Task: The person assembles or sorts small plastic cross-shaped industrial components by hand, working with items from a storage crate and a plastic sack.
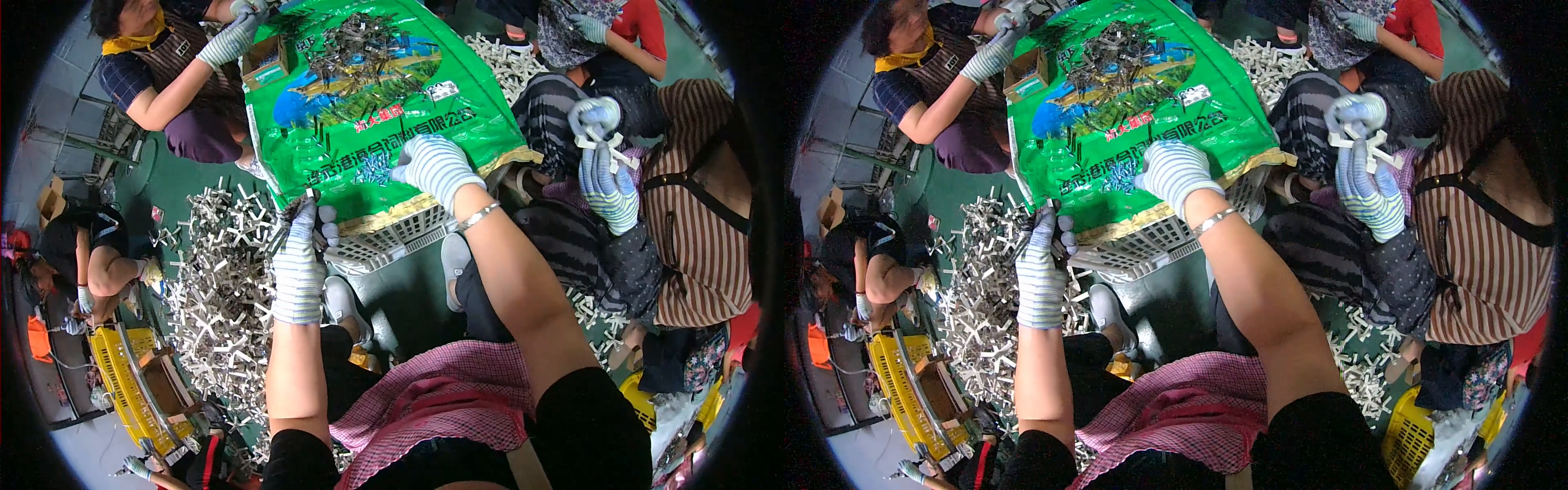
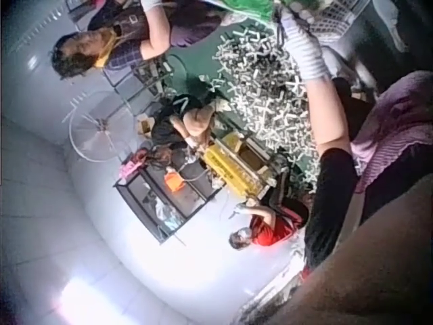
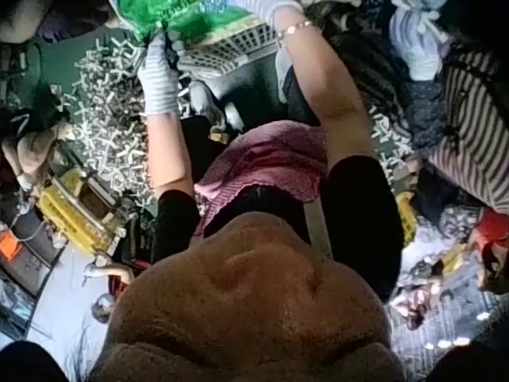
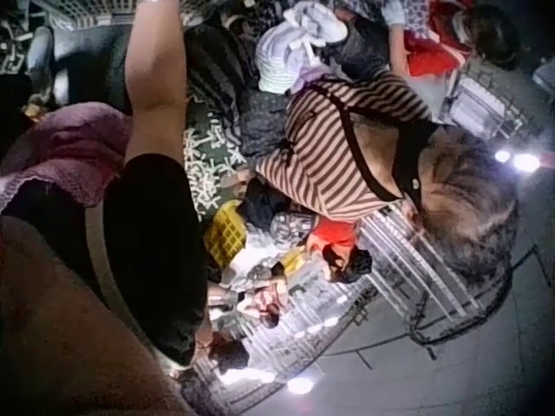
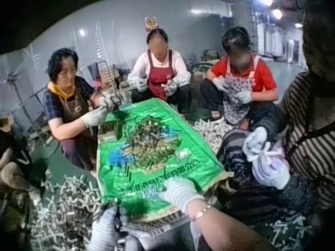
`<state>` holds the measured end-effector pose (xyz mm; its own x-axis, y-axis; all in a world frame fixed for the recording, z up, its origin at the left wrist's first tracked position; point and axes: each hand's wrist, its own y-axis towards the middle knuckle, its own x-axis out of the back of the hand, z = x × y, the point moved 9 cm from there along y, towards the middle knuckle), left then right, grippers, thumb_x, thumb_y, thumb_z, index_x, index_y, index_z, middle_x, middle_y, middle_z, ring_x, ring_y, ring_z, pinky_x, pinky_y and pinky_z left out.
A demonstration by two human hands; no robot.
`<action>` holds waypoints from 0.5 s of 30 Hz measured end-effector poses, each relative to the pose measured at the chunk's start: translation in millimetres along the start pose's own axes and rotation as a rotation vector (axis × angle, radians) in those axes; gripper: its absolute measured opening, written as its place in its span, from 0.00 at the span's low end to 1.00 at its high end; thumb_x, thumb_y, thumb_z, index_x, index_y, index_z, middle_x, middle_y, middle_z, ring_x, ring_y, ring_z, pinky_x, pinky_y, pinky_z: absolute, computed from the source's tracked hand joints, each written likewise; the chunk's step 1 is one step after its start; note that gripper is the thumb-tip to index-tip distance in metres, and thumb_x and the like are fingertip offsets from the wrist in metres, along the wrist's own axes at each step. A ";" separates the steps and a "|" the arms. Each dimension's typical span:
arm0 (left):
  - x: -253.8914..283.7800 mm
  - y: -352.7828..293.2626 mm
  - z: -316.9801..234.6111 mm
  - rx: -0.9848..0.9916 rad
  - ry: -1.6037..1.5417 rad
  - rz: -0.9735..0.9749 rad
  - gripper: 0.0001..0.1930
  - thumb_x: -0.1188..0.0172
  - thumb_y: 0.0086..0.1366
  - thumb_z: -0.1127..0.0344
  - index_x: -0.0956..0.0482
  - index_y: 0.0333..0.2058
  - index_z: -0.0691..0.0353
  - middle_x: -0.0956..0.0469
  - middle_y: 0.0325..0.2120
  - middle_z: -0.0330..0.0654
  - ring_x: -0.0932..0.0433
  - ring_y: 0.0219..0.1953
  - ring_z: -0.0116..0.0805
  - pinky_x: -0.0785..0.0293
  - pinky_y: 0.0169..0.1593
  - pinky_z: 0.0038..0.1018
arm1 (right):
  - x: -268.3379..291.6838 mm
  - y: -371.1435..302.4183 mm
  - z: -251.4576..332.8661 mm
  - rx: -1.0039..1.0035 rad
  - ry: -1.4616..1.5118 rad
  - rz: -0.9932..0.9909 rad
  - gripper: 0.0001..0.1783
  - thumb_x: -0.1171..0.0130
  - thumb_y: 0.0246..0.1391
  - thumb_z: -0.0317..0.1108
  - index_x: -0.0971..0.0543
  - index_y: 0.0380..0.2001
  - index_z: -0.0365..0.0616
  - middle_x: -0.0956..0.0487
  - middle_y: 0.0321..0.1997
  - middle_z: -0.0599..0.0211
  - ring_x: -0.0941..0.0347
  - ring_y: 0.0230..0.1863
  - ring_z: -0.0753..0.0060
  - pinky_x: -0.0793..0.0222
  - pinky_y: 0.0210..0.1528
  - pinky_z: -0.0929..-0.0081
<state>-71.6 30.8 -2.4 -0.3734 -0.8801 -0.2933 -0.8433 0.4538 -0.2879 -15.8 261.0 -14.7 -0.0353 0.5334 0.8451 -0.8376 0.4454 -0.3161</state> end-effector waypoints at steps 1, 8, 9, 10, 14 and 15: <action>-1.7 -0.9 -2.0 -0.012 -0.016 0.006 0.15 0.41 0.63 0.61 0.25 0.45 0.60 0.24 0.26 0.35 0.28 0.23 0.21 0.31 0.26 0.17 | -0.8 -1.5 2.4 -0.035 -0.027 -0.011 0.20 0.37 0.42 0.50 0.17 0.33 0.48 0.19 0.37 0.57 0.22 0.40 0.57 0.28 0.46 0.63; -3.1 -2.3 0.5 -0.021 0.006 -0.022 0.12 0.40 0.62 0.60 0.27 0.40 0.58 0.24 0.23 0.36 0.29 0.20 0.21 0.32 0.23 0.17 | -0.4 -0.7 13.4 0.017 -0.166 -0.142 0.11 0.49 0.52 0.29 0.17 0.33 0.48 0.18 0.38 0.59 0.21 0.41 0.59 0.25 0.38 0.62; -3.1 -3.1 1.3 -0.018 0.010 -0.019 0.12 0.40 0.62 0.60 0.27 0.40 0.58 0.24 0.23 0.36 0.29 0.20 0.21 0.32 0.24 0.17 | 1.2 -1.8 11.0 0.008 -0.163 -0.150 0.11 0.49 0.52 0.29 0.17 0.33 0.48 0.18 0.38 0.59 0.21 0.41 0.59 0.25 0.38 0.62; -5.7 -3.9 2.1 -0.012 0.004 -0.004 0.11 0.41 0.63 0.61 0.27 0.41 0.57 0.24 0.23 0.36 0.29 0.20 0.21 0.31 0.24 0.18 | 0.5 -2.0 9.9 0.022 -0.164 -0.143 0.11 0.49 0.51 0.30 0.17 0.33 0.47 0.18 0.38 0.58 0.21 0.41 0.59 0.25 0.38 0.61; -7.5 -7.4 0.2 -0.018 0.002 0.001 0.10 0.41 0.63 0.62 0.27 0.40 0.57 0.24 0.24 0.36 0.29 0.21 0.20 0.31 0.24 0.18 | 5.0 -10.3 14.3 0.068 -0.152 -0.141 0.11 0.48 0.50 0.31 0.17 0.33 0.45 0.18 0.38 0.57 0.21 0.41 0.58 0.25 0.39 0.61; -8.4 -6.8 0.5 -0.015 0.000 0.023 0.10 0.41 0.62 0.62 0.26 0.41 0.57 0.24 0.24 0.36 0.29 0.21 0.20 0.31 0.24 0.18 | 6.7 -12.2 14.8 0.077 -0.133 -0.140 0.11 0.47 0.50 0.31 0.17 0.33 0.45 0.18 0.38 0.57 0.21 0.41 0.58 0.25 0.39 0.62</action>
<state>-62.5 35.2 1.6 -0.3923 -0.8696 -0.3000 -0.8404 0.4714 -0.2675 -13.9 248.5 1.2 0.0168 0.3683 0.9295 -0.8783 0.4497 -0.1624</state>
